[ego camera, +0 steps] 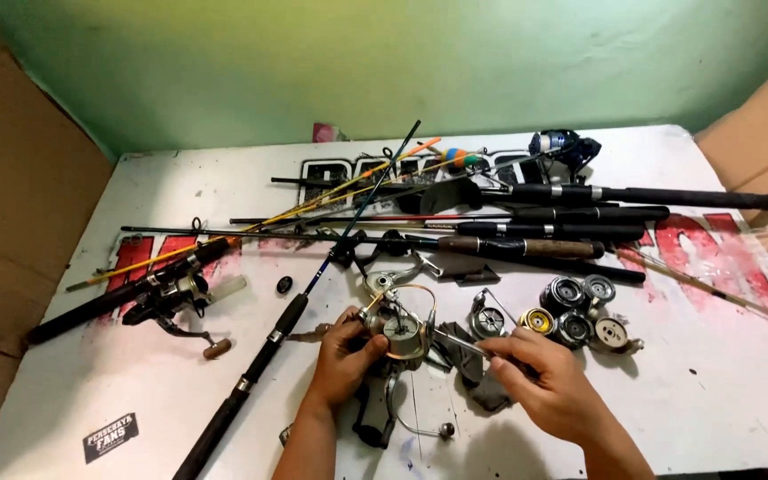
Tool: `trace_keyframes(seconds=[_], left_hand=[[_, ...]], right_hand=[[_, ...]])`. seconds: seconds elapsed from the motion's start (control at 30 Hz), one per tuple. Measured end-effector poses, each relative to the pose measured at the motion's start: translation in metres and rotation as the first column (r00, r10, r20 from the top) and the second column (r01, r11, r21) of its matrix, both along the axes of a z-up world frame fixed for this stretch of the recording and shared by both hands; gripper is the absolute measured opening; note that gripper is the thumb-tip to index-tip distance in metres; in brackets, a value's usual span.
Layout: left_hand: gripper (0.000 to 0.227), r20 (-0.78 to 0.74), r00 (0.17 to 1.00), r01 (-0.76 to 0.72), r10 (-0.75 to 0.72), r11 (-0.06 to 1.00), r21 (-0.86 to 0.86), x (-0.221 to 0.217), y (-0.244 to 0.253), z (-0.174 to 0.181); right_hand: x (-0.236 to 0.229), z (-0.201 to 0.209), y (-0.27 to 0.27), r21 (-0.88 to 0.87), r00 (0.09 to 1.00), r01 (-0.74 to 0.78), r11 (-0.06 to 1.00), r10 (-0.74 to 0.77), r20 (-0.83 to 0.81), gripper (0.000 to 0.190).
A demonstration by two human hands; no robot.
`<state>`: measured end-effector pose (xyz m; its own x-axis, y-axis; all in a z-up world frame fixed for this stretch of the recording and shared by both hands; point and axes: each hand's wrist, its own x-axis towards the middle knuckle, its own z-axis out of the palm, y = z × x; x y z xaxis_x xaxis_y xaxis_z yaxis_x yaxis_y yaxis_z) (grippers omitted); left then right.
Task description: Assembling and repairing a fishing reel using a screwdriver and various components on a workbench.
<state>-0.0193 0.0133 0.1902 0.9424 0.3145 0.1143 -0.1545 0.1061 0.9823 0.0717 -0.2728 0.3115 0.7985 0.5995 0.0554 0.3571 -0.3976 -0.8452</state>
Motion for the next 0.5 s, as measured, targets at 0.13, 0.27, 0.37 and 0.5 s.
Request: trace_keyframes(seconds=[0.13,0.27,0.37,0.5], left_hand=[[0.028,-0.025,0.998,-0.059,0.061,0.995,0.075,-0.003,-0.001,0.007],[0.024,-0.001,1.0,-0.022,0.022,1.0,0.019,-0.004,-0.002,0.012],[0.027,0.016,1.0,-0.019,0.018,0.995,0.103,-0.004,-0.001,0.01],[0.031,0.031,0.999,-0.016,0.012,0.99,0.143,-0.005,0.0,0.008]], right_hand=[[0.0,-0.001,-0.002,-0.028,0.999,0.023,0.999,-0.024,-0.028,0.026],[0.003,-0.004,-0.003,0.079,0.964,0.124,0.989,-0.101,-0.247,0.023],[0.005,-0.006,-0.002,0.034,0.955,0.136,0.99,-0.122,-0.271,0.022],[-0.001,0.008,0.002,-0.045,0.982,0.081,0.996,-0.087,-0.168,0.02]])
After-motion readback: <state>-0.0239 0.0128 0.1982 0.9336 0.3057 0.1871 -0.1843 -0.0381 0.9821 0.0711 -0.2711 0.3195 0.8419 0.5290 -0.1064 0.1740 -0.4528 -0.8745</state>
